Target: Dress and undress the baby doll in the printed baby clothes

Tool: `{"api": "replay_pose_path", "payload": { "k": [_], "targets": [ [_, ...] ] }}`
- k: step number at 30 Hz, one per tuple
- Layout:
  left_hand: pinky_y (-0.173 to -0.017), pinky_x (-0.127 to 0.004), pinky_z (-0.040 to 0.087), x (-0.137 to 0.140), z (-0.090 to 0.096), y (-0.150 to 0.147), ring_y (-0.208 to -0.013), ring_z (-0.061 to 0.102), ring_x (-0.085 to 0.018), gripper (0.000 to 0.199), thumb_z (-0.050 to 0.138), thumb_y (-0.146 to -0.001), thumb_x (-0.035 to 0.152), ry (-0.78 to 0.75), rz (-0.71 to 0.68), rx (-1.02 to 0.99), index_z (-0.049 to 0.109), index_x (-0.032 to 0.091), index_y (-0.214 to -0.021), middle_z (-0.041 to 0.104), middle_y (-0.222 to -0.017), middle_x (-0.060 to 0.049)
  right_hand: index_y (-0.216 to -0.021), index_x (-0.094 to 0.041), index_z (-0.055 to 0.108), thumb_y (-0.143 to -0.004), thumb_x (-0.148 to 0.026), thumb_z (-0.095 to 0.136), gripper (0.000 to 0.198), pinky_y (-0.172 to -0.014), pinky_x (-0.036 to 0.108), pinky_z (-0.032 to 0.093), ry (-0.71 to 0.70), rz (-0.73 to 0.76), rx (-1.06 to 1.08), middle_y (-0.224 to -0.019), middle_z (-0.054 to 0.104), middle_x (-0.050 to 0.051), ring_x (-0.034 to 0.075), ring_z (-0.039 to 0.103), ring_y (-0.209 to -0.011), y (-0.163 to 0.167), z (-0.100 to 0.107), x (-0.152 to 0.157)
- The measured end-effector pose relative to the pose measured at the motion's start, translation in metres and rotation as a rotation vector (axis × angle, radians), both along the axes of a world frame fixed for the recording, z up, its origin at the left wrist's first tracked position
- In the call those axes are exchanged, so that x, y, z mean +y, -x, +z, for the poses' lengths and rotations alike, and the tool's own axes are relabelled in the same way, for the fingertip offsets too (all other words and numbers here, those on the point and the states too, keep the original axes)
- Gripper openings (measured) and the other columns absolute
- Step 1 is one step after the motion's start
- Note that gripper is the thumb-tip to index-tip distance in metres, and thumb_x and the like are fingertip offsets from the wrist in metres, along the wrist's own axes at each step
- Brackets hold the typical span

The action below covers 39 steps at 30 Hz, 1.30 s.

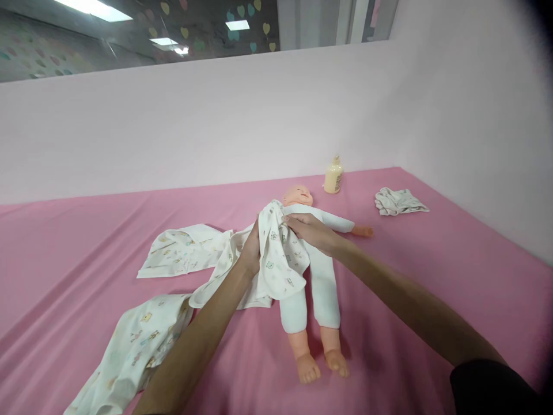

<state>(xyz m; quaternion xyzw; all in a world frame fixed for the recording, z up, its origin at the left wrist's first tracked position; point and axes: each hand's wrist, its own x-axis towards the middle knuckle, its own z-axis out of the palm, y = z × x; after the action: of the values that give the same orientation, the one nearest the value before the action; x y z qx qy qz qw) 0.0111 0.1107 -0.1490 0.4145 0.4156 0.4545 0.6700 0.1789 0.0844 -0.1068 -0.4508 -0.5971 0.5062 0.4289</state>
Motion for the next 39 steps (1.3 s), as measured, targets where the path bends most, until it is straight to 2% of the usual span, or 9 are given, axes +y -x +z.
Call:
{"api": "replay_pose_path", "payload": {
  "k": [3, 5, 8, 10, 14, 18, 27, 34, 39],
  "targets": [
    [-0.076, -0.041, 0.059, 0.000, 0.001, 0.007, -0.088, 0.070, -0.029, 0.075, 0.048, -0.078, 0.082, 0.026, -0.035, -0.053, 0.068, 0.018, -0.109, 0.072, -0.084, -0.011, -0.087, -0.020, 0.068, -0.091, -0.044, 0.056, 0.027, -0.081, 0.029, 0.050, -0.094, -0.081, -0.050, -0.091, 0.070, 0.003, 0.017, 0.064, -0.087, -0.013, -0.011, -0.003],
    [-0.076, -0.043, 0.059, 0.000, -0.001, 0.011, -0.090, 0.070, -0.031, 0.077, 0.046, -0.077, 0.085, 0.018, 0.014, -0.046, 0.067, 0.020, -0.112, 0.073, -0.086, -0.011, -0.091, -0.020, 0.068, -0.090, -0.039, 0.055, 0.024, -0.083, 0.030, 0.051, -0.101, -0.251, -0.055, -0.097, 0.071, 0.004, 0.016, 0.066, -0.087, -0.029, -0.023, -0.004],
    [-0.077, -0.045, 0.059, 0.002, -0.006, 0.018, -0.093, 0.070, -0.032, 0.074, 0.049, -0.076, 0.083, 0.008, 0.086, -0.009, 0.066, 0.022, -0.114, 0.074, -0.090, -0.010, -0.083, -0.018, 0.066, -0.087, -0.035, 0.055, 0.020, -0.078, 0.030, 0.054, 0.002, -0.562, -0.026, -0.087, 0.069, 0.006, 0.017, 0.065, -0.081, -0.057, -0.047, -0.004],
    [-0.079, -0.045, 0.059, 0.005, -0.011, 0.021, -0.093, 0.071, -0.032, 0.071, 0.053, -0.077, 0.080, 0.006, 0.067, -0.022, 0.066, 0.021, -0.115, 0.074, -0.091, -0.010, -0.077, -0.019, 0.062, -0.086, -0.036, 0.057, 0.020, -0.076, 0.032, 0.056, 0.127, -0.612, 0.029, -0.083, 0.068, 0.007, 0.020, 0.066, -0.080, -0.074, -0.064, -0.002],
    [-0.079, -0.041, 0.059, 0.008, -0.018, 0.018, -0.089, 0.072, -0.027, 0.061, 0.067, -0.078, 0.064, 0.053, 0.081, -0.067, 0.063, 0.020, -0.120, 0.074, -0.092, -0.009, -0.080, -0.022, 0.060, -0.085, -0.038, 0.060, 0.017, -0.076, 0.034, 0.057, 0.350, -0.548, 0.168, -0.091, 0.070, 0.010, 0.022, 0.068, -0.084, -0.089, -0.085, 0.007],
    [-0.080, -0.035, 0.059, 0.007, -0.022, 0.008, -0.086, 0.072, -0.021, 0.053, 0.075, -0.077, 0.046, 0.067, 0.222, -0.052, 0.059, 0.024, -0.122, 0.074, -0.098, -0.005, -0.088, -0.019, 0.063, -0.085, -0.040, 0.061, 0.021, -0.074, 0.033, 0.055, 0.423, -0.438, 0.213, -0.089, 0.070, 0.013, 0.023, 0.068, -0.085, -0.079, -0.085, 0.018],
    [-0.082, -0.035, 0.058, -0.001, -0.026, -0.005, -0.088, 0.071, -0.022, 0.047, 0.081, -0.071, 0.041, 0.034, 0.237, 0.035, 0.063, 0.022, -0.109, 0.073, -0.098, -0.007, -0.111, -0.015, 0.065, -0.082, -0.064, 0.061, 0.056, -0.070, 0.034, 0.051, 0.443, -0.270, 0.246, -0.086, 0.070, 0.013, 0.026, 0.065, -0.084, -0.051, -0.065, 0.018],
    [-0.080, -0.037, 0.059, -0.001, -0.019, -0.004, -0.089, 0.071, -0.026, 0.046, 0.081, -0.071, 0.042, 0.072, 0.201, 0.095, 0.065, 0.019, -0.108, 0.073, -0.101, -0.011, -0.120, -0.015, 0.063, -0.082, -0.070, 0.056, 0.067, -0.076, 0.035, 0.051, 0.400, -0.140, 0.241, -0.094, 0.070, 0.014, 0.027, 0.065, -0.092, -0.046, -0.057, 0.013],
    [-0.082, -0.040, 0.058, -0.003, -0.013, -0.003, -0.094, 0.071, -0.028, 0.050, 0.082, -0.069, 0.043, 0.108, 0.193, 0.119, 0.066, 0.019, -0.110, 0.073, -0.101, -0.013, -0.119, -0.015, 0.068, -0.073, -0.075, 0.061, 0.076, -0.079, 0.040, 0.054, 0.312, -0.125, 0.233, -0.097, 0.071, 0.019, 0.032, 0.067, -0.096, -0.037, -0.062, 0.014]
  ]
}}
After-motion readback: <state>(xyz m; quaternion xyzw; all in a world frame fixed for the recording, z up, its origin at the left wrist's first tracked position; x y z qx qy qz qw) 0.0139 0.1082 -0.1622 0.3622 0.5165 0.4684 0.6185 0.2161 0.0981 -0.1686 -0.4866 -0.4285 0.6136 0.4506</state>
